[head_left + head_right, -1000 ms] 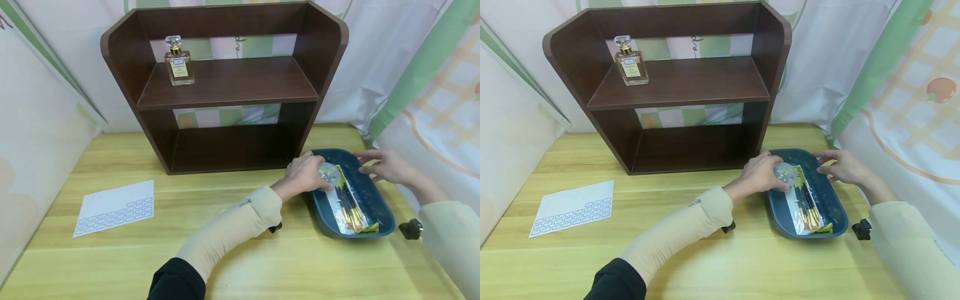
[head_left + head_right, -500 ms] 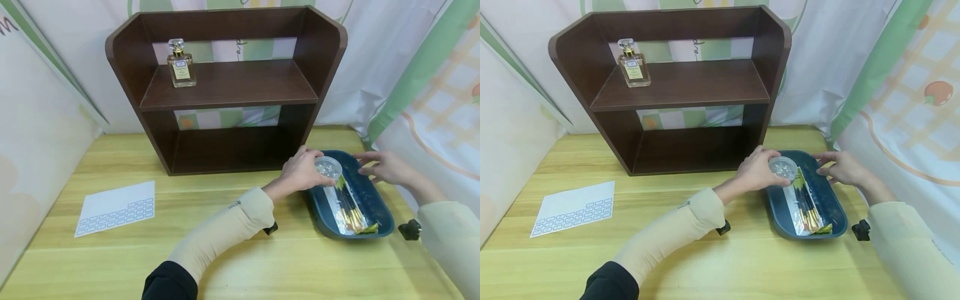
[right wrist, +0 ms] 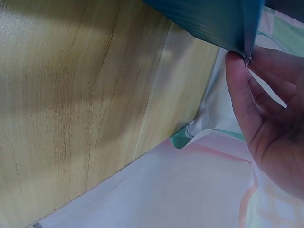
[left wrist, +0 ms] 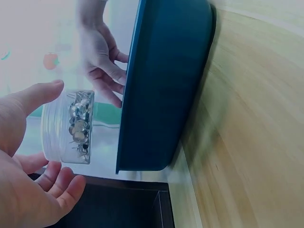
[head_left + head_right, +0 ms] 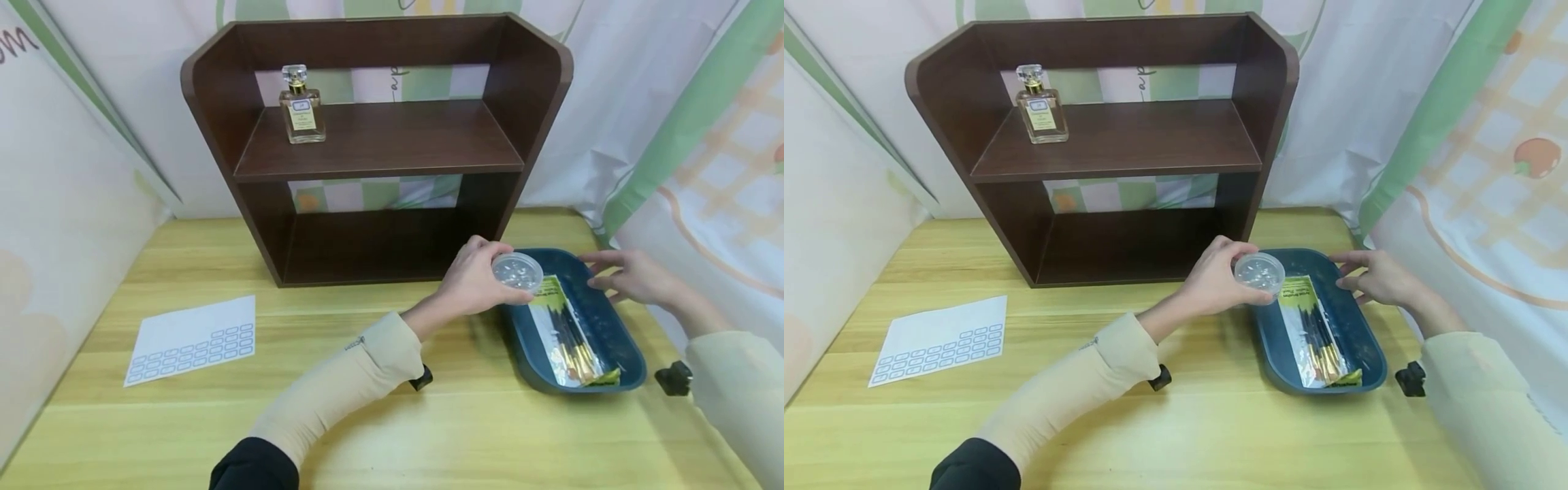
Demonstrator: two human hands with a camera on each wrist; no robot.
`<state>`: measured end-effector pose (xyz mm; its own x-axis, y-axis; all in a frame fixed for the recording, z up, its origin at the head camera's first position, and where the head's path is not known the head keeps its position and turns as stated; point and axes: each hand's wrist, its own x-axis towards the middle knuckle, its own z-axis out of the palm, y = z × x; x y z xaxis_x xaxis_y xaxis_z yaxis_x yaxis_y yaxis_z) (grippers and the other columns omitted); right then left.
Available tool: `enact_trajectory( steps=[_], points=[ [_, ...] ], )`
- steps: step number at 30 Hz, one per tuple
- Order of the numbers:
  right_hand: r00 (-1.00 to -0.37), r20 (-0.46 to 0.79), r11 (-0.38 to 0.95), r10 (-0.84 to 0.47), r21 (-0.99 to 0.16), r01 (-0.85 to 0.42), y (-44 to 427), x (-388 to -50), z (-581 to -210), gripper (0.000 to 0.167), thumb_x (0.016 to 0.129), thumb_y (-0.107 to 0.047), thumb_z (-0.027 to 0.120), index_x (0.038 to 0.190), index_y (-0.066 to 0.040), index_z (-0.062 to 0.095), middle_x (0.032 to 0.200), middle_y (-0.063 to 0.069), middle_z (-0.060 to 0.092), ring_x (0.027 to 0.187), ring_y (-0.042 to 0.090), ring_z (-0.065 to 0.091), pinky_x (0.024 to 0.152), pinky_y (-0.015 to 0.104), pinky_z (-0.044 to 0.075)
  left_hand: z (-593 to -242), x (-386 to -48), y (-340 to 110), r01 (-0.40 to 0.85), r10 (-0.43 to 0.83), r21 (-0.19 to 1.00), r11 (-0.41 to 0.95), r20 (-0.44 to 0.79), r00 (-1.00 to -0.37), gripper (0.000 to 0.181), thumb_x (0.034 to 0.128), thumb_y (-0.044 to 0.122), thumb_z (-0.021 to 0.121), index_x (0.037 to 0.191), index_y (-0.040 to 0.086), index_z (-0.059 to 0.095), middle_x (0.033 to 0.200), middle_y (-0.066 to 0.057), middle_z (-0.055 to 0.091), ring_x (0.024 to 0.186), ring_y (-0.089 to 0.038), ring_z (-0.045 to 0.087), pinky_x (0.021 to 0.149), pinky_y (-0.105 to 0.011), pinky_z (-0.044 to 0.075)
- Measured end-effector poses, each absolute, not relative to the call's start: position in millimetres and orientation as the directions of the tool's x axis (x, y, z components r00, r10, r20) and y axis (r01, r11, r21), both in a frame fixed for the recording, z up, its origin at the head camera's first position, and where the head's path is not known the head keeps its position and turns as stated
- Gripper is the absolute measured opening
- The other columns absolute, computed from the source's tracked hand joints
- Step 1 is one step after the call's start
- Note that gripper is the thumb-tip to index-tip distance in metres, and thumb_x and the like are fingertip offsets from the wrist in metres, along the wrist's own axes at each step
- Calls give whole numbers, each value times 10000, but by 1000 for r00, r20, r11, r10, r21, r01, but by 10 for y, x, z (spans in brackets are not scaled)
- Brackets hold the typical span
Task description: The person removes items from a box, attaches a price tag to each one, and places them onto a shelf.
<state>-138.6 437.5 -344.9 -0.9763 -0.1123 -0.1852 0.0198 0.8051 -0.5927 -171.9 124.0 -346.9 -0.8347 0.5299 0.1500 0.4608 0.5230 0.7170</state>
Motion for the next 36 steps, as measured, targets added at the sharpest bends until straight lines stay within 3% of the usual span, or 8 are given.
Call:
enact_trajectory(
  steps=[7, 15, 36],
  points=[
    [-977, -177, 801, -121, -598, 9, 4387, -1389, -3450, 526, 955, -14, 629, 1425, 119, 432, 1204, 373, 566, 900, 343, 686, 648, 360, 612, -3476, -1697, 1019, 401, 503, 819, 412, 162, -849, 702, 688, 379, 935, 1297, 239, 618, 1207, 60, 465, 988, -92, 499, 784, -210, 472],
    [-974, -191, 810, -118, -586, 16, 4376, -1393, -3442, 539, 954, 1, 627, 1430, 131, 410, 1209, 382, 557, 901, 349, 684, 654, 361, 612, -3496, -1654, 728, 393, 482, 855, 340, 201, -853, 720, 675, 267, 957, 1307, 186, 622, 1238, 10, 460, 1022, -136, 508, 856, -284, 485],
    [-966, -213, 806, -149, -592, 6, 4392, -1399, -3433, 539, 960, -4, 606, 1438, 130, 397, 1221, 403, 540, 930, 388, 673, 659, 380, 612, -3794, -1509, 39, 309, 473, 894, 326, 129, -872, 742, 695, 211, 947, 1346, 144, 597, 1228, -28, 447, 997, -188, 520, 856, -306, 494]
  ],
)
